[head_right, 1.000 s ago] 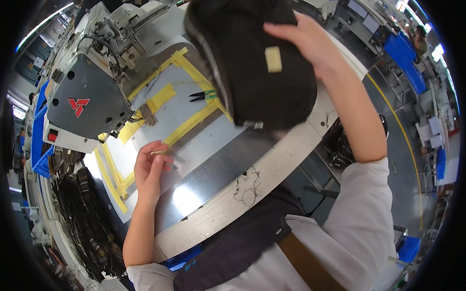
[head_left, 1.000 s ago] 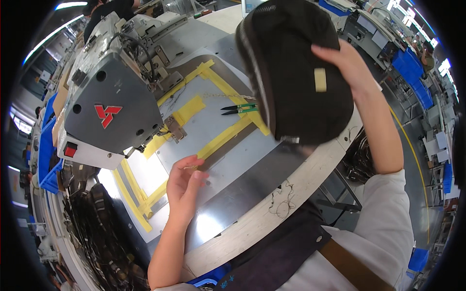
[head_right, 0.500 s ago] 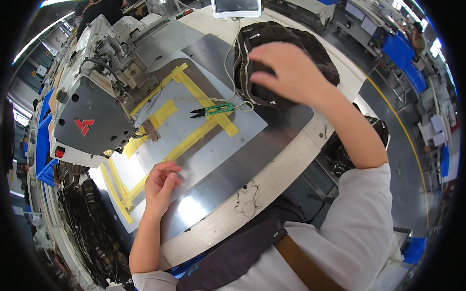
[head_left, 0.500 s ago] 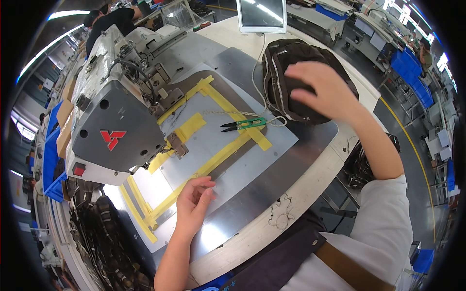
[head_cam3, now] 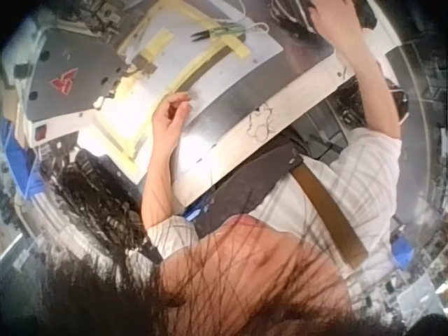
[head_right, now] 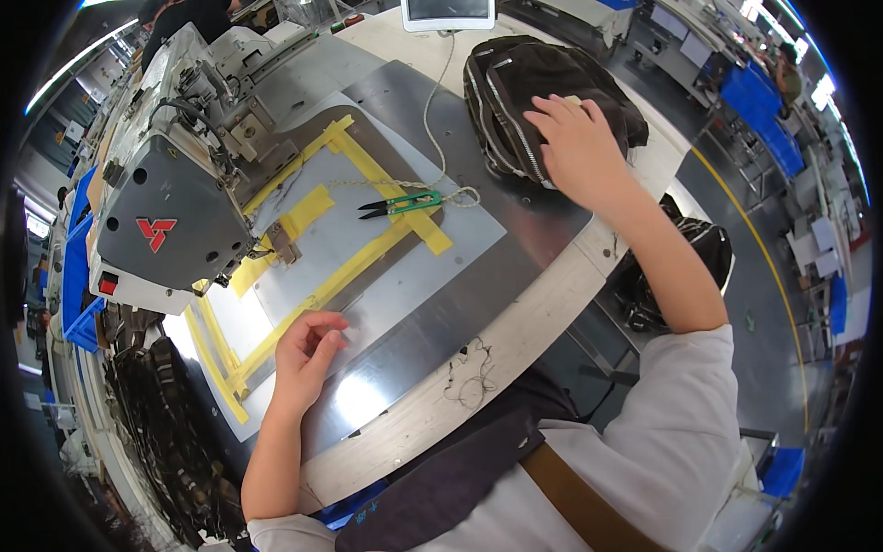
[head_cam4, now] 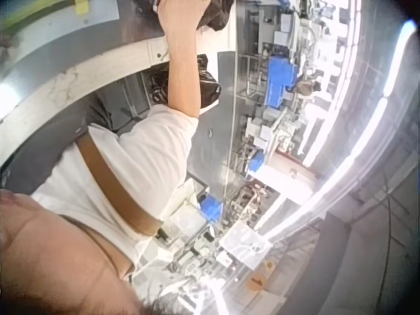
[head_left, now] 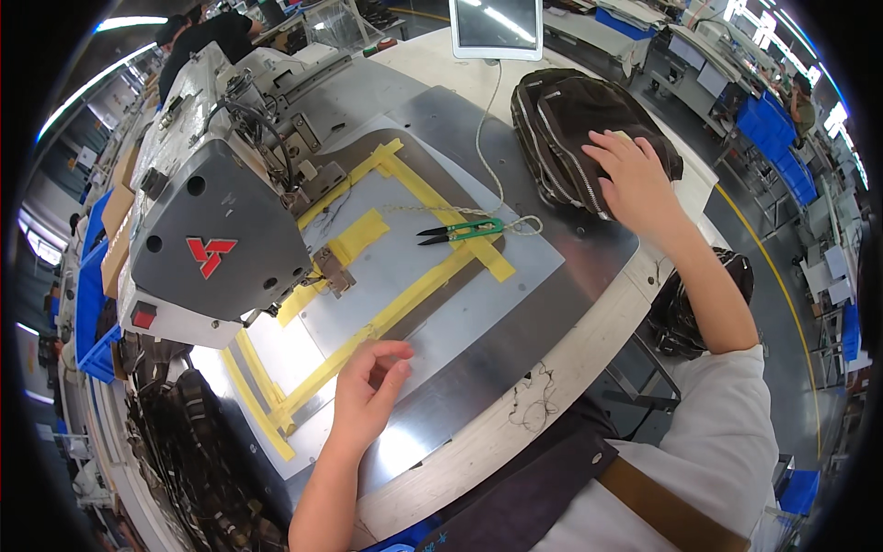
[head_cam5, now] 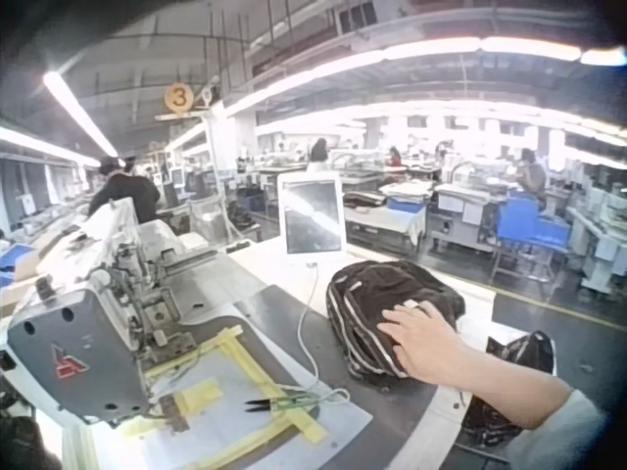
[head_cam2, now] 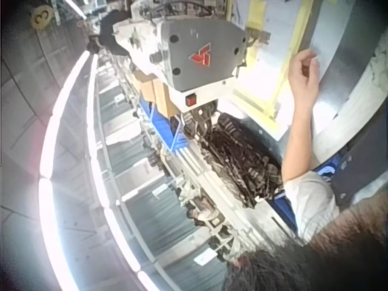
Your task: The person aligns the zipper of a black bag under a sewing machine and sews the seam. They repeat this process for multiple bags, handling them one at a time from a stack on the left to a finished pile on the right.
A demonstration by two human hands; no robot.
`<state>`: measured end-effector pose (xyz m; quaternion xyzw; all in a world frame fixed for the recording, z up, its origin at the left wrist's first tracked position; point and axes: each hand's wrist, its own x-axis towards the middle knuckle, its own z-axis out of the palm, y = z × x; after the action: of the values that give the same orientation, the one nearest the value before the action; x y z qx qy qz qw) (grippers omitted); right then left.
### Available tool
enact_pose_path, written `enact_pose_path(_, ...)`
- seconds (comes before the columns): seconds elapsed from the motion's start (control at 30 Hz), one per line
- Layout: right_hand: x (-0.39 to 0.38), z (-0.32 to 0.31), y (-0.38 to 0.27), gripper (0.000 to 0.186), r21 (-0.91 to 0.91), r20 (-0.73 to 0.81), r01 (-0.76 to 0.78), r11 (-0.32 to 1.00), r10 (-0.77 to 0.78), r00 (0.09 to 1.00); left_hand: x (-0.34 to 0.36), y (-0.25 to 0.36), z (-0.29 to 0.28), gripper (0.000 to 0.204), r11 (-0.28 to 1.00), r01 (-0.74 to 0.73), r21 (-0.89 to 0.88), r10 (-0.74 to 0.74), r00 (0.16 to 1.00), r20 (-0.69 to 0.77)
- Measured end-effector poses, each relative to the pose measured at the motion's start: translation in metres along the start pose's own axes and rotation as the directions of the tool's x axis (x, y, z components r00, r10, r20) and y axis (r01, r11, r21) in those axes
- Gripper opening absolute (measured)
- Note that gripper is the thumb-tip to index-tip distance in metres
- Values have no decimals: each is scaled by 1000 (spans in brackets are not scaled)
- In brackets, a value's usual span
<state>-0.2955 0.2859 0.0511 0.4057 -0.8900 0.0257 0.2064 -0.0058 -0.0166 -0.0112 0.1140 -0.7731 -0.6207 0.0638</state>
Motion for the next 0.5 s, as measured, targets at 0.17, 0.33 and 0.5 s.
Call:
enact_pose_path(0.17,-2,0,-90,37,365,-132,313,877,-284,950,1,-1,1,17,999,-6,37,6,1000,1)
enact_pose_path(0.33,23,55,-139,34,390,-185,422,818,-380,906,-7,11,-6,22,982,-25,186,29,999,-19)
enact_pose_path(0.5,33,66,-129,29,436,-69,456,776,-477,876,-55,48,-41,35,750,-114,652,226,970,-90)
